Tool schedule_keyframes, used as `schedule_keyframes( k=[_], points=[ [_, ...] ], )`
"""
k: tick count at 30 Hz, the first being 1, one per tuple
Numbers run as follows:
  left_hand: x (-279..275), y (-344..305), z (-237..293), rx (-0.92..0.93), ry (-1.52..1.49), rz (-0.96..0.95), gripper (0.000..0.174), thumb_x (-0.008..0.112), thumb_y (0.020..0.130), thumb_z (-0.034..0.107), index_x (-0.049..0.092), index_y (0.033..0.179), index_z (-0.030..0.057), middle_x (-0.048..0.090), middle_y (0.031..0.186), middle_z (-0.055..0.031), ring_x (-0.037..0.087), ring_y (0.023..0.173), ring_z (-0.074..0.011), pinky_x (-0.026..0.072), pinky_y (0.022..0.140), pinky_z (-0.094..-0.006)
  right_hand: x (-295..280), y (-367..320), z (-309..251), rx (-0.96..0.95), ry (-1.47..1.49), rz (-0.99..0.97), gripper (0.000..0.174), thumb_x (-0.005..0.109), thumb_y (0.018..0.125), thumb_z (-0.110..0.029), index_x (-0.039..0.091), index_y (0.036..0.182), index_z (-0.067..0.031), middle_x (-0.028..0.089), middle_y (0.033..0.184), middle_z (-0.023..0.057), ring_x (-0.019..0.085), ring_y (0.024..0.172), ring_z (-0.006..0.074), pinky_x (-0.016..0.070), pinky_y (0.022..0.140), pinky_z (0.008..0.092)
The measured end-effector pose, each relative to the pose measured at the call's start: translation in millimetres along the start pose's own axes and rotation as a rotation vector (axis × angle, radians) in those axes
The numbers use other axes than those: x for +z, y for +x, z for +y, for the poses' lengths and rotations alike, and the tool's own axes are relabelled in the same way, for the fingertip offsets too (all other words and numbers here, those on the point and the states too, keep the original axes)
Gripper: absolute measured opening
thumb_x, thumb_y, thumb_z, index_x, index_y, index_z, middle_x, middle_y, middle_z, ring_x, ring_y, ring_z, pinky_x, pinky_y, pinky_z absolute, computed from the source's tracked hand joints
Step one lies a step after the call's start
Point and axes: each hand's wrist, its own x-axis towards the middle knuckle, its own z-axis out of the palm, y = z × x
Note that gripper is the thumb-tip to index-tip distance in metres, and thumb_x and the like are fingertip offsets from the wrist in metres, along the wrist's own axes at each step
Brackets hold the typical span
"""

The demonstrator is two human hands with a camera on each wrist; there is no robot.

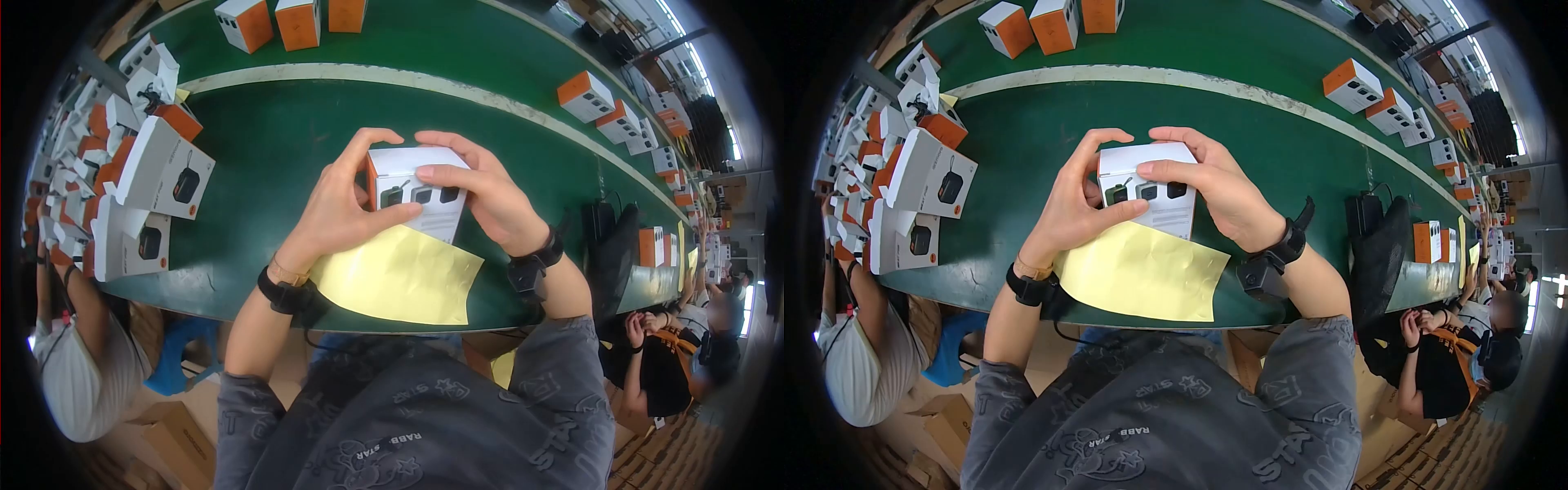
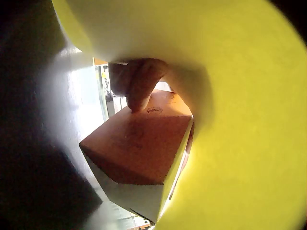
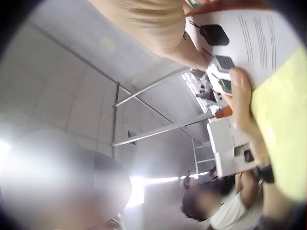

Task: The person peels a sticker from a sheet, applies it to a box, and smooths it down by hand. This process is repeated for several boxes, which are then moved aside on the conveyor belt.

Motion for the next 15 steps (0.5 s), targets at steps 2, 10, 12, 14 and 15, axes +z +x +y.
schedule_keyframes(
  k=[2, 10, 12, 14, 15],
  points=[
    [1, 0, 0, 0.012, 0.014, -0.010, 0.071, 0.092, 0.073, 0.022, 0.054, 0.133, 0.0117, 0.063, 0.085, -0.0047, 0.063, 0.071, -0.0121, 0.0515, 0.061, -0.0255, 0, 1, -5, 0.024, 0.004, -0.018, 0.069, 0.086, 0.083, -0.022, 0.054, 0.140, -0.0002, 0.065, 0.121, 0.0109, 0.061, 0.116, 0.0197, 0.0494, 0.095, 0.0318],
    [0, 0, 4, 0.048, 0.031, 0.013, 0.077, 0.092, 0.075, 0.022, 0.050, 0.139, 0.0112, 0.067, 0.091, -0.0084, 0.068, 0.077, -0.0144, 0.0544, 0.063, -0.0265, 5, 7, 1, 0.021, 0.270, -0.005, 0.057, 0.070, 0.100, -0.031, 0.052, 0.146, -0.0023, 0.065, 0.128, 0.0078, 0.064, 0.116, 0.0161, 0.0489, 0.102, 0.0281],
    [-2, 1, 9, -0.065, -0.245, 0.093, 0.079, 0.091, 0.081, 0.022, 0.046, 0.143, 0.0074, 0.069, 0.105, -0.0140, 0.072, 0.086, -0.0181, 0.0583, 0.068, -0.0277, 5, 7, 11, -0.073, 0.212, -0.106, 0.069, 0.074, 0.098, -0.034, 0.045, 0.151, -0.0009, 0.062, 0.134, 0.0072, 0.062, 0.122, 0.0155, 0.0490, 0.103, 0.0292],
    [-1, 4, 4, -0.087, -0.312, 0.137, 0.079, 0.090, 0.083, 0.022, 0.043, 0.145, 0.0047, 0.068, 0.111, -0.0170, 0.072, 0.089, -0.0197, 0.0596, 0.071, -0.0284, 0, 11, 16, -0.110, 0.014, -0.052, 0.071, 0.080, 0.094, -0.030, 0.047, 0.149, -0.0001, 0.066, 0.126, 0.0074, 0.065, 0.114, 0.0145, 0.0509, 0.100, 0.0295],
    [1, 5, -1, -0.115, -0.382, 0.167, 0.080, 0.089, 0.085, 0.022, 0.041, 0.146, 0.0020, 0.066, 0.117, -0.0200, 0.072, 0.092, -0.0213, 0.0608, 0.074, -0.0290, -4, 14, 15, -0.099, 0.005, -0.009, 0.068, 0.082, 0.093, -0.029, 0.050, 0.146, -0.0001, 0.068, 0.124, 0.0073, 0.067, 0.111, 0.0144, 0.0516, 0.098, 0.0294]
  ],
)
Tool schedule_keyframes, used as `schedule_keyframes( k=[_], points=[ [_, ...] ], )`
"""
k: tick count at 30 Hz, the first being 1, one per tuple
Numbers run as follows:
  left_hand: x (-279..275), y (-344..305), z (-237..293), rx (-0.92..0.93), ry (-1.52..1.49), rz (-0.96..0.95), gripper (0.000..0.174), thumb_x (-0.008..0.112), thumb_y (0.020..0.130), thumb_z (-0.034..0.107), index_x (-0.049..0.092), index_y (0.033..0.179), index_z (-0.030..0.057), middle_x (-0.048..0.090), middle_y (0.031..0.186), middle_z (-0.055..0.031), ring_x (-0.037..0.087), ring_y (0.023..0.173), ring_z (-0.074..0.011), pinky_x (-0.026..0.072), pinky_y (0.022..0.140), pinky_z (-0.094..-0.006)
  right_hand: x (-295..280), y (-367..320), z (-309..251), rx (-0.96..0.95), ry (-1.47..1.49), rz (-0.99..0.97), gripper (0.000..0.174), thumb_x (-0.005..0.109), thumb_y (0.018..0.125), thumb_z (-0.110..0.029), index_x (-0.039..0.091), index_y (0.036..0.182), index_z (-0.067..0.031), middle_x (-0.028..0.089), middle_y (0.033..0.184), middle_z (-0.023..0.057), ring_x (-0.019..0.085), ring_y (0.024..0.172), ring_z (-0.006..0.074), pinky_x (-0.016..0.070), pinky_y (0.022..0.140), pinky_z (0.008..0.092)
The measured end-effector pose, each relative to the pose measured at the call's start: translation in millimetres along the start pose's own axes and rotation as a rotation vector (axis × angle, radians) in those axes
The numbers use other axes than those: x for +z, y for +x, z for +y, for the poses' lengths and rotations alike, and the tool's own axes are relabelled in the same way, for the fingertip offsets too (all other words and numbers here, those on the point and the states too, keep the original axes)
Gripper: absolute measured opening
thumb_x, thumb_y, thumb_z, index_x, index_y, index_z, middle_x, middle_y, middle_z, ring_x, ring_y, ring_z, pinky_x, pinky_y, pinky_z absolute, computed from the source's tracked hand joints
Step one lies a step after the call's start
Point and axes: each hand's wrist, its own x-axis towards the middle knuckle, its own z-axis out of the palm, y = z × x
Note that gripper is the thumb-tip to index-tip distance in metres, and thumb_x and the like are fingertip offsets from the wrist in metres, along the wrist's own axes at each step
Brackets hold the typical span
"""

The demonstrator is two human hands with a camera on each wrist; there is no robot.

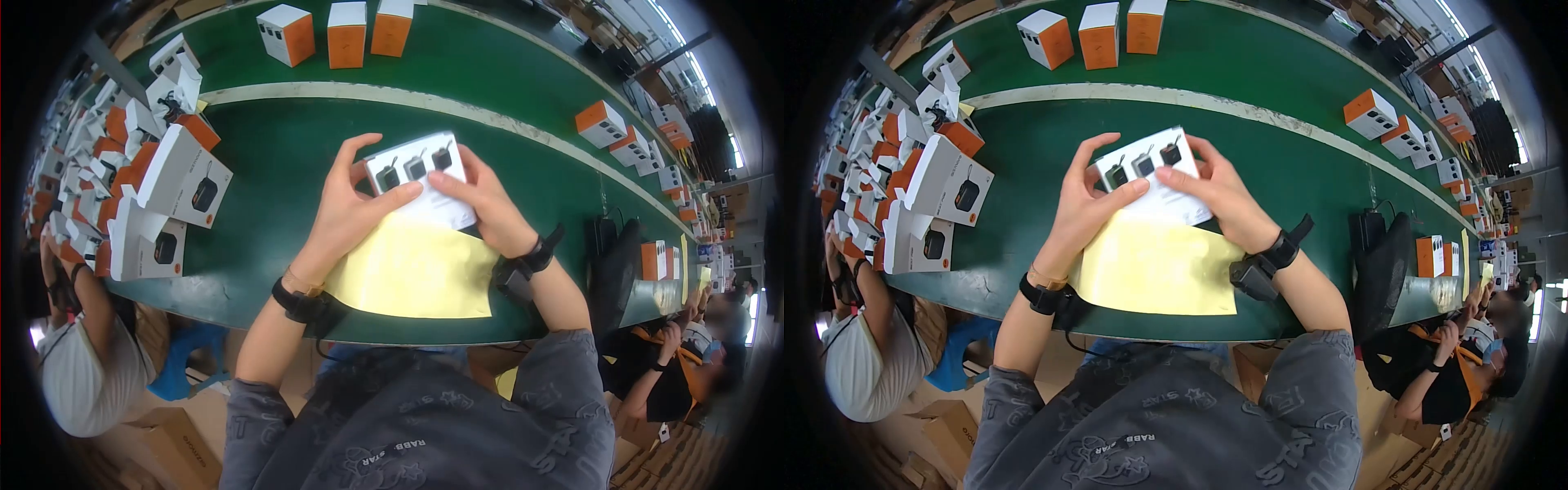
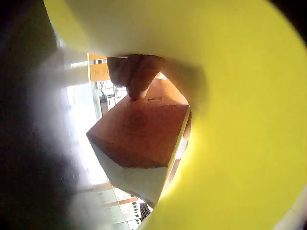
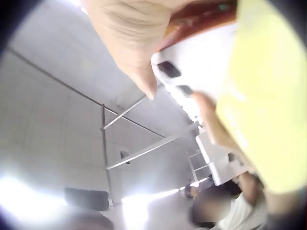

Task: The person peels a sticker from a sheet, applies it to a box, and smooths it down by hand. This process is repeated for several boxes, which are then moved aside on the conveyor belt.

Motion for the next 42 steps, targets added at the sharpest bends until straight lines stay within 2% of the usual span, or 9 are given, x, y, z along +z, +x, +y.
schedule_keyframes(
  k=[4, 9, 10, 16, 20, 25, 32, 35, 42],
  points=[
    [-17, 15, -23, 0.070, 0.221, 0.148, 0.054, 0.074, 0.100, 0.021, 0.048, 0.145, 0.0037, 0.076, 0.095, -0.0086, 0.071, 0.078, -0.0090, 0.0526, 0.060, -0.0218, -46, 49, -11, -0.059, 0.137, 0.266, 0.049, 0.079, 0.094, -0.040, 0.066, 0.126, -0.0054, 0.074, 0.114, 0.0040, 0.071, 0.102, 0.0132, 0.0547, 0.087, 0.0284],
    [-19, 12, 0, 0.034, 0.180, 0.362, 0.051, 0.061, 0.108, 0.043, 0.074, 0.081, 0.0020, 0.040, 0.058, 0.0102, 0.029, 0.052, -0.0001, 0.0198, 0.051, -0.0242, -154, 125, -39, -0.464, -0.634, 0.720, 0.059, 0.070, 0.099, -0.044, 0.063, 0.133, 0.0034, 0.073, 0.115, 0.0123, 0.069, 0.106, 0.0211, 0.0537, 0.094, 0.0340],
    [-23, 16, 0, 0.047, 0.181, 0.385, 0.051, 0.061, 0.108, 0.043, 0.074, 0.081, 0.0020, 0.040, 0.058, 0.0102, 0.029, 0.052, -0.0001, 0.0198, 0.051, -0.0242, -140, 112, -51, -0.738, -0.812, 0.775, 0.057, 0.066, 0.102, -0.044, 0.064, 0.133, 0.0047, 0.072, 0.116, 0.0142, 0.069, 0.108, 0.0221, 0.0531, 0.096, 0.0357],
    [-38, 19, -3, 0.408, 0.062, 0.773, 0.052, 0.055, 0.111, 0.040, 0.068, 0.082, -0.0006, 0.036, 0.061, 0.0108, 0.027, 0.058, -0.0002, 0.0197, 0.054, -0.0248, 10, -12, -50, 0.212, -0.320, -0.647, 0.043, 0.059, 0.107, -0.034, 0.072, 0.117, 0.0055, 0.076, 0.104, 0.0138, 0.070, 0.101, 0.0214, 0.0526, 0.097, 0.0353],
    [-28, 16, -2, 0.359, -0.057, 0.626, 0.038, 0.054, 0.112, 0.035, 0.067, 0.099, 0.0014, 0.061, 0.074, 0.0037, 0.048, 0.067, -0.0010, 0.0366, 0.060, -0.0205, 59, -16, -7, -0.391, -0.519, -0.200, 0.024, 0.072, 0.100, -0.021, 0.072, 0.108, 0.0017, 0.075, 0.099, 0.0050, 0.065, 0.090, 0.0106, 0.0510, 0.086, 0.0293],
    [-21, 8, 10, 0.002, -0.402, 0.072, 0.038, 0.081, 0.092, 0.014, 0.064, 0.120, -0.0035, 0.075, 0.114, -0.0136, 0.075, 0.096, -0.0169, 0.0599, 0.087, -0.0279, 27, 21, -23, -0.339, -0.171, 0.074, 0.019, 0.073, 0.100, -0.017, 0.075, 0.099, 0.0024, 0.073, 0.083, -0.0002, 0.062, 0.076, 0.0025, 0.0470, 0.070, 0.0194],
    [-31, 7, 8, -0.082, -0.277, 0.042, 0.046, 0.080, 0.090, 0.010, 0.060, 0.128, -0.0062, 0.073, 0.119, -0.0159, 0.075, 0.103, -0.0206, 0.0615, 0.090, -0.0335, 27, 17, -21, -0.432, -0.541, 0.186, 0.016, 0.081, 0.091, -0.015, 0.076, 0.099, -0.0028, 0.075, 0.099, 0.0043, 0.068, 0.085, 0.0146, 0.0522, 0.077, 0.0298],
    [-27, 6, 10, -0.041, -0.199, 0.048, 0.048, 0.080, 0.090, 0.010, 0.059, 0.130, -0.0063, 0.072, 0.120, -0.0149, 0.074, 0.105, -0.0203, 0.0605, 0.091, -0.0332, 20, 14, -28, -1.041, -1.141, 0.231, 0.024, 0.087, 0.074, -0.016, 0.079, 0.097, -0.0152, 0.067, 0.114, 0.0037, 0.060, 0.113, 0.0301, 0.0459, 0.098, 0.0442],
    [-23, 3, 6, 0.062, -0.082, 0.029, 0.051, 0.079, 0.090, 0.009, 0.057, 0.133, -0.0057, 0.069, 0.124, -0.0142, 0.069, 0.110, -0.0182, 0.0576, 0.096, -0.0332, 26, 10, -24, -1.099, -1.281, 0.165, 0.018, 0.086, 0.074, -0.019, 0.079, 0.090, -0.0176, 0.068, 0.109, -0.0033, 0.061, 0.112, 0.0235, 0.0423, 0.100, 0.0439]
  ],
)
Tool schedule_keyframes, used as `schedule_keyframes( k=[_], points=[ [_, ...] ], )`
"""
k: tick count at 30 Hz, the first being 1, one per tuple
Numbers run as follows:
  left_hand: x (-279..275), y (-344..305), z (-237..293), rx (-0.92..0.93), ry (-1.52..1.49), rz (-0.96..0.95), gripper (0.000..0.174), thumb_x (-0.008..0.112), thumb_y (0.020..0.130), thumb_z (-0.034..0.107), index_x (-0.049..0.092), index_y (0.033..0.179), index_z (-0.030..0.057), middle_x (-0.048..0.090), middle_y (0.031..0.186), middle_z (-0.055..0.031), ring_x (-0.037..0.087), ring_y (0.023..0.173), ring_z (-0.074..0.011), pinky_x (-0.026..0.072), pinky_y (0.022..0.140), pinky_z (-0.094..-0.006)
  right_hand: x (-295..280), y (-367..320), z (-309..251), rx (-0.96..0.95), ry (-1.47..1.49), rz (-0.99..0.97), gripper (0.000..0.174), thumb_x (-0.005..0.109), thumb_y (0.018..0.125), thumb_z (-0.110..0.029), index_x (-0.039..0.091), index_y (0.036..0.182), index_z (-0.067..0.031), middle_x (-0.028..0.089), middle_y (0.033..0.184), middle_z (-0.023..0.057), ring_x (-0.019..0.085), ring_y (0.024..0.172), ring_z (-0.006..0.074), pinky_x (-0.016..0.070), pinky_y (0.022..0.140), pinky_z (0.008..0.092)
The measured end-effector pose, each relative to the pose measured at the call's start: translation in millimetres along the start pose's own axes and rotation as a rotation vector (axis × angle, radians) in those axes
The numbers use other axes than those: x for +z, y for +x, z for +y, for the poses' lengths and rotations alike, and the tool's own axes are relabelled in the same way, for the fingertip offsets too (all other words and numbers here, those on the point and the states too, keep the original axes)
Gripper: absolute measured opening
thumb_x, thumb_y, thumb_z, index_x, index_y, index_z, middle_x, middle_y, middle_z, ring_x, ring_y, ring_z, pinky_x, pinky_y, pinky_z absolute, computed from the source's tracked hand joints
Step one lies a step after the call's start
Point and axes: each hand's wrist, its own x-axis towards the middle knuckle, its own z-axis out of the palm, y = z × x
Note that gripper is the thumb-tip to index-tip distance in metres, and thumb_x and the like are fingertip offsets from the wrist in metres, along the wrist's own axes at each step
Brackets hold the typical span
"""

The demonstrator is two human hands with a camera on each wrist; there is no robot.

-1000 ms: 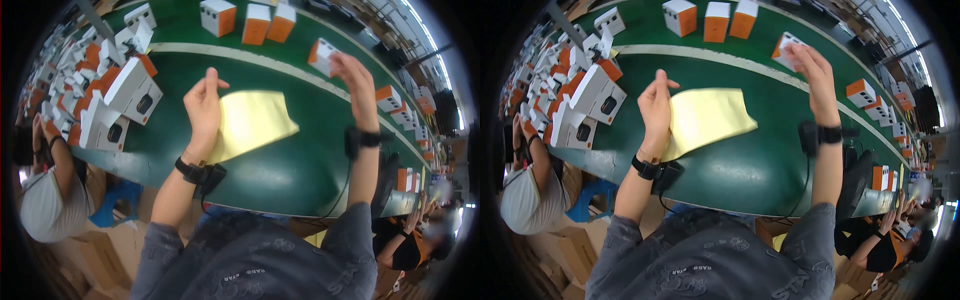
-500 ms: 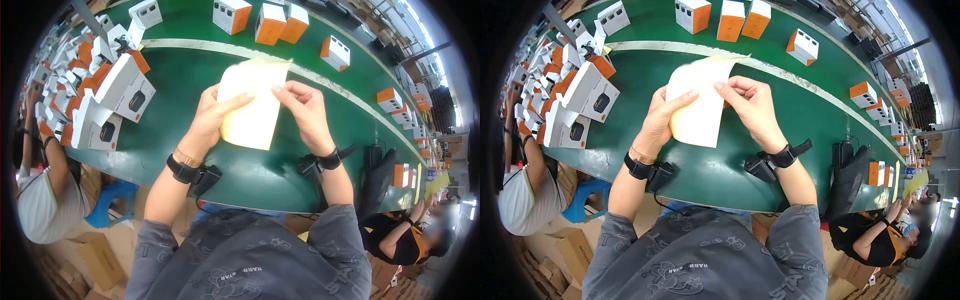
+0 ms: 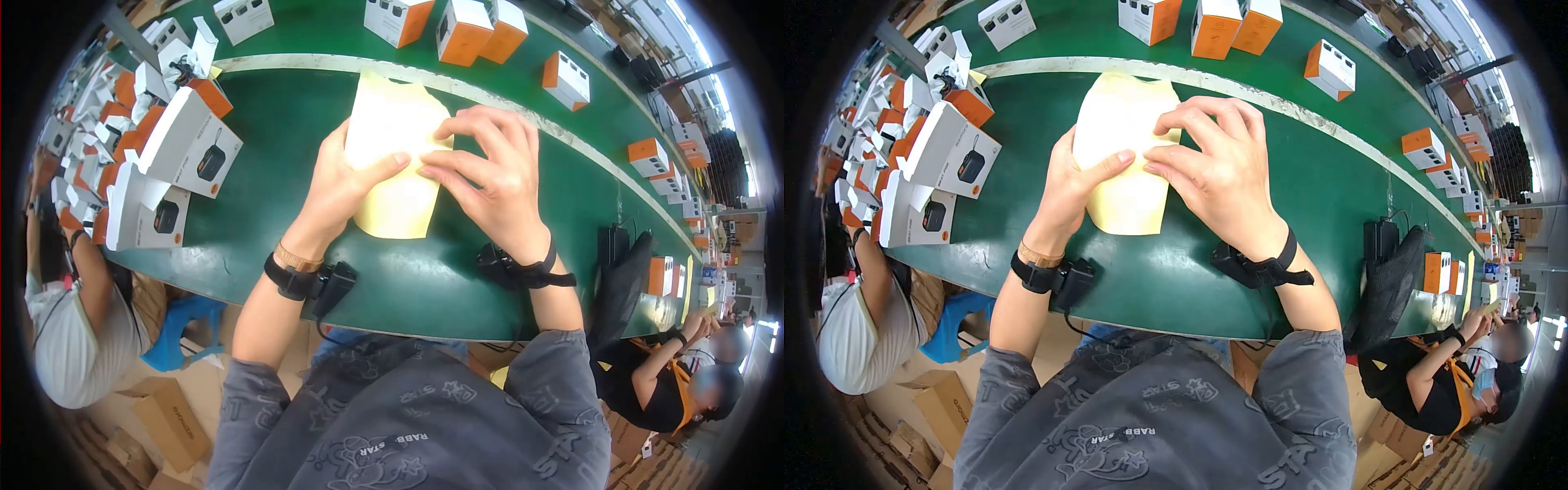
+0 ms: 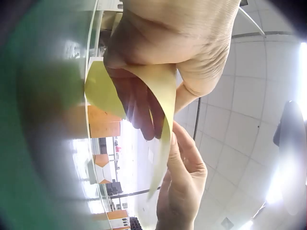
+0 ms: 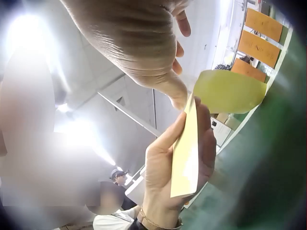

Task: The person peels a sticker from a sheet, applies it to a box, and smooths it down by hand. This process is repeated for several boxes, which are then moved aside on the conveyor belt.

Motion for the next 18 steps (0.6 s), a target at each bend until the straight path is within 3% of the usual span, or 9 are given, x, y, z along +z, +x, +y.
schedule_keyframes(
  k=[8, 12, 18],
  points=[
    [-0.2, 1.5, 1.4, 0.016, 0.044, -0.014, 0.052, 0.078, 0.088, 0.007, 0.056, 0.134, -0.0057, 0.069, 0.125, -0.0139, 0.069, 0.111, -0.0185, 0.0575, 0.096, -0.0332, 3.3, 1.1, -1.9, -0.071, -0.061, -0.045, 0.018, 0.085, 0.074, -0.018, 0.069, 0.083, -0.0152, 0.068, 0.107, -0.0048, 0.062, 0.113, 0.0211, 0.0420, 0.101, 0.0440],
    [-1.0, 2.1, 1.7, 0.029, 0.032, -0.004, 0.051, 0.077, 0.088, 0.005, 0.056, 0.134, -0.0057, 0.069, 0.125, -0.0140, 0.069, 0.111, -0.0188, 0.0575, 0.096, -0.0332, -0.3, 1.5, 2.7, 0.018, 0.027, -0.014, 0.017, 0.085, 0.075, -0.019, 0.072, 0.085, -0.0155, 0.069, 0.111, -0.0049, 0.062, 0.115, 0.0211, 0.0416, 0.103, 0.0452],
    [0.3, 1.4, 1.1, 0.029, 0.029, 0.003, 0.056, 0.080, 0.087, 0.010, 0.054, 0.134, -0.0064, 0.068, 0.123, -0.0152, 0.070, 0.109, -0.0194, 0.0578, 0.094, -0.0329, 4.8, -0.5, 5.9, -0.126, -0.082, -0.040, 0.013, 0.081, 0.078, -0.018, 0.077, 0.090, -0.0182, 0.072, 0.117, -0.0056, 0.063, 0.117, 0.0203, 0.0415, 0.109, 0.0482]
  ],
)
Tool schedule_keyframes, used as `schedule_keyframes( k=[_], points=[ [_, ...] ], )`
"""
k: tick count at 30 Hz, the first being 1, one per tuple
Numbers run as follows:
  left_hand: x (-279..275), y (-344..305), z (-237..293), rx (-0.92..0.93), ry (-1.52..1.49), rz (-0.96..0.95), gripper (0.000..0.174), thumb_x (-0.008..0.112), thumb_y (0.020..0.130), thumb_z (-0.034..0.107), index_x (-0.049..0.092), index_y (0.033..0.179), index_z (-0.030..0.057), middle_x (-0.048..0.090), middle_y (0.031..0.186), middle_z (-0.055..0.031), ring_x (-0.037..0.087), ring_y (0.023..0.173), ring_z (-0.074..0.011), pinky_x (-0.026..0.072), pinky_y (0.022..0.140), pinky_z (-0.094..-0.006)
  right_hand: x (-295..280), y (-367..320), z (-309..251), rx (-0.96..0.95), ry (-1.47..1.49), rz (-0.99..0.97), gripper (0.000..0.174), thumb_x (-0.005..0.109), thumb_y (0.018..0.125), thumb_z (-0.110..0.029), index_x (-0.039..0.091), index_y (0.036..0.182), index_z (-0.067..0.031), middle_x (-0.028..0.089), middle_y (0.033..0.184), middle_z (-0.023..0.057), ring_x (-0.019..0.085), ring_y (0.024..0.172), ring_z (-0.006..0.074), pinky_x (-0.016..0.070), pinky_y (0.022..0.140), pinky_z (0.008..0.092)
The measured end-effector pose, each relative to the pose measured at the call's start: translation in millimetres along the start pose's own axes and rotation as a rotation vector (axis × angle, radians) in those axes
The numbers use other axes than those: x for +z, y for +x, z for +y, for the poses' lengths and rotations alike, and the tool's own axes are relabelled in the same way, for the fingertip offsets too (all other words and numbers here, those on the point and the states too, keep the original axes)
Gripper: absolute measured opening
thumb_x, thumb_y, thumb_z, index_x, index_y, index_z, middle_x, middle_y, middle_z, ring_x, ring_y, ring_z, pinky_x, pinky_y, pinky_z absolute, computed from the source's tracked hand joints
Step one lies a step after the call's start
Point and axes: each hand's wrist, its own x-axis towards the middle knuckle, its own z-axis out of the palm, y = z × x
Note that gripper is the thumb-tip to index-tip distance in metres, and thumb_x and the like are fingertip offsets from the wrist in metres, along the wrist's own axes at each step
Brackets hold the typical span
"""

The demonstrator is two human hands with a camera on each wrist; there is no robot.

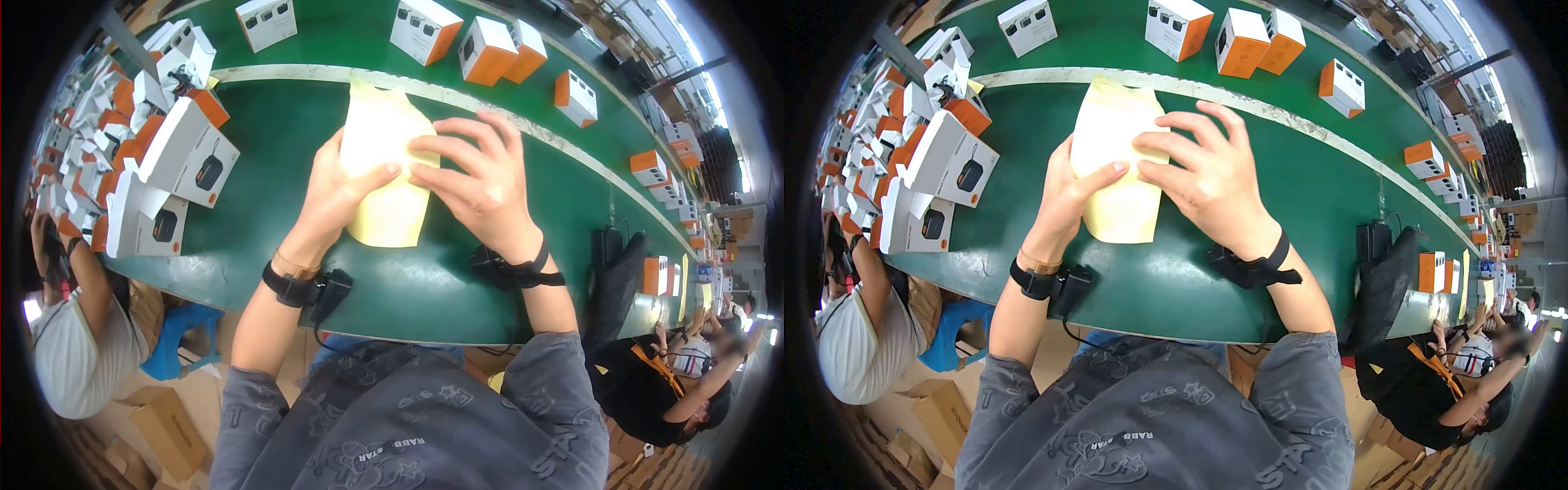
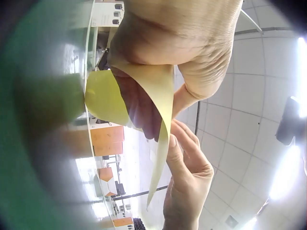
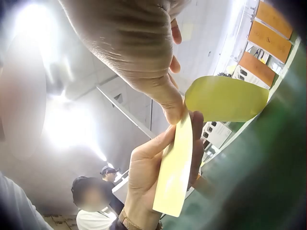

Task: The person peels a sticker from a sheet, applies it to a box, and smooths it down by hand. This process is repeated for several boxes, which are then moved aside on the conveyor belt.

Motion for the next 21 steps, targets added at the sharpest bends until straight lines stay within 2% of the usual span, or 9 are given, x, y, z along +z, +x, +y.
schedule_keyframes(
  k=[3, 10, 17, 21],
  points=[
    [0, 0, 2, -0.024, 0.000, -0.006, 0.050, 0.076, 0.089, 0.005, 0.056, 0.134, -0.0051, 0.069, 0.125, -0.0136, 0.070, 0.110, -0.0193, 0.0576, 0.095, -0.0332, -1, 0, -2, -0.060, -0.026, 0.019, 0.009, 0.075, 0.081, -0.014, 0.077, 0.089, -0.0171, 0.073, 0.116, -0.0044, 0.064, 0.116, 0.0187, 0.0418, 0.112, 0.0481],
    [-1, 2, 2, -0.066, -0.037, 0.002, 0.047, 0.076, 0.090, 0.005, 0.058, 0.133, -0.0045, 0.069, 0.122, -0.0131, 0.070, 0.107, -0.0188, 0.0579, 0.093, -0.0327, -3, 0, 1, 0.027, 0.173, -0.003, 0.008, 0.077, 0.085, -0.013, 0.073, 0.091, -0.0097, 0.072, 0.120, 0.0000, 0.064, 0.116, 0.0211, 0.0422, 0.112, 0.0476],
    [-10, 6, -6, -0.197, -0.092, 0.015, 0.044, 0.075, 0.088, 0.005, 0.059, 0.128, -0.0048, 0.071, 0.117, -0.0120, 0.072, 0.103, -0.0180, 0.0580, 0.092, -0.0324, -6, -3, 4, 0.046, 0.253, -0.026, 0.010, 0.077, 0.085, -0.011, 0.071, 0.093, -0.0084, 0.069, 0.125, 0.0024, 0.063, 0.116, 0.0239, 0.0431, 0.111, 0.0456],
    [-13, 8, -11, -0.179, -0.136, 0.026, 0.038, 0.073, 0.090, 0.002, 0.062, 0.125, -0.0066, 0.073, 0.117, -0.0143, 0.074, 0.100, -0.0208, 0.0605, 0.086, -0.0323, -8, -3, 5, 0.094, 0.327, -0.053, 0.018, 0.078, 0.085, -0.012, 0.073, 0.102, -0.0089, 0.069, 0.125, 0.0023, 0.062, 0.118, 0.0244, 0.0434, 0.111, 0.0454]
  ],
)
